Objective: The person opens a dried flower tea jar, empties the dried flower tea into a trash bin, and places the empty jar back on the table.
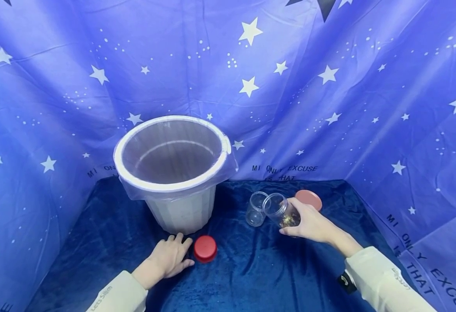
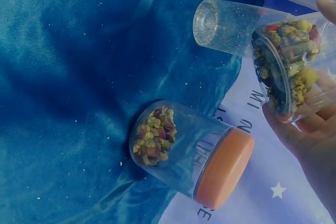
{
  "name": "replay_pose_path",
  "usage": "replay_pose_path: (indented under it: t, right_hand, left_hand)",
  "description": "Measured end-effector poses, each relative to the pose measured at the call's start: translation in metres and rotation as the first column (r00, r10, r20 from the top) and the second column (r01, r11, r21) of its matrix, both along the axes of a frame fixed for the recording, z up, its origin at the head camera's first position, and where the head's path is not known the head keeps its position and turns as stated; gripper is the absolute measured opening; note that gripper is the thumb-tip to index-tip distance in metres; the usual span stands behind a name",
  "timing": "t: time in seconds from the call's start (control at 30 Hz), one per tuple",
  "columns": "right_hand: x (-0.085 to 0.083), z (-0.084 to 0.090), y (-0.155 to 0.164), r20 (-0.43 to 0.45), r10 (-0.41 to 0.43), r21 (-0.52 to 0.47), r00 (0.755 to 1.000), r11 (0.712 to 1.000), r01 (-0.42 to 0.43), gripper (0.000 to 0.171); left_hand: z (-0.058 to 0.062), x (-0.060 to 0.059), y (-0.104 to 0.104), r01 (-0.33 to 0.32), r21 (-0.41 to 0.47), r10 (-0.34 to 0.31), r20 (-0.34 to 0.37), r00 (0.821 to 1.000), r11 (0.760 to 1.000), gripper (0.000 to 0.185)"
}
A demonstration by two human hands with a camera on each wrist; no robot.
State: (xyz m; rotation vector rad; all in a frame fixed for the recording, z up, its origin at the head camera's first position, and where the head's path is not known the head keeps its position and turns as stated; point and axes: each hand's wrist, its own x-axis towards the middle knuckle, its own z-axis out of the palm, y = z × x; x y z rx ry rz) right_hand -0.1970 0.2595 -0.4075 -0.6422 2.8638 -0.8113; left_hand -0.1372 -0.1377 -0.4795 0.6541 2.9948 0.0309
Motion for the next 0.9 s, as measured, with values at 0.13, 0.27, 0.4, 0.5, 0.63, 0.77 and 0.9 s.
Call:
replay_pose_path:
  t: [0.13,0.27,0.4,0.5,0.63,0.77,0.9]
  right_hand:
    - [0.0,-0.001,0.0,-0.007,0.003,0.007,1.0,1.0,-0.002,0.065]
    - [0.0,0.001,0.001,-0.004,-0.004,-0.011,1.0,1.0,0.004,0.065]
    - [0.0,0.004,0.002,-0.006,-0.017,-0.016,1.0,1.0,0.017,0.065]
    - [-0.001,0.005,0.002,-0.009,-0.02,-0.017,1.0,1.0,0.019,0.065]
    - [-0.002,0.004,0.002,-0.007,-0.012,-0.019,1.0,1.0,0.012,0.066]
    - [-0.002,0.004,0.001,0.005,-0.004,-0.02,1.0,1.0,0.004,0.068]
    - [-0.004,0.006,0.001,-0.008,-0.002,-0.026,1.0,1.0,0.001,0.067]
  left_hand:
    - [0.014,-0.001,0.004,-0.018,0.025,0.018,0.031,0.999,1.0,0.051]
    - [0.028,-0.001,0.006,-0.04,0.071,0.036,0.064,0.997,0.997,0.053]
    - [0.046,-0.002,0.01,-0.036,0.124,0.028,0.064,0.998,0.992,0.051]
    - [0.065,-0.002,0.012,-0.031,0.155,0.018,0.087,0.996,0.987,0.049]
    - [0.089,-0.002,0.011,-0.03,0.194,0.001,0.148,0.989,0.981,0.05]
    - [0.104,-0.005,0.003,-0.045,0.216,0.002,0.198,0.98,0.975,0.052]
    - [0.114,-0.01,-0.015,-0.094,0.226,0.038,0.238,0.97,0.97,0.052]
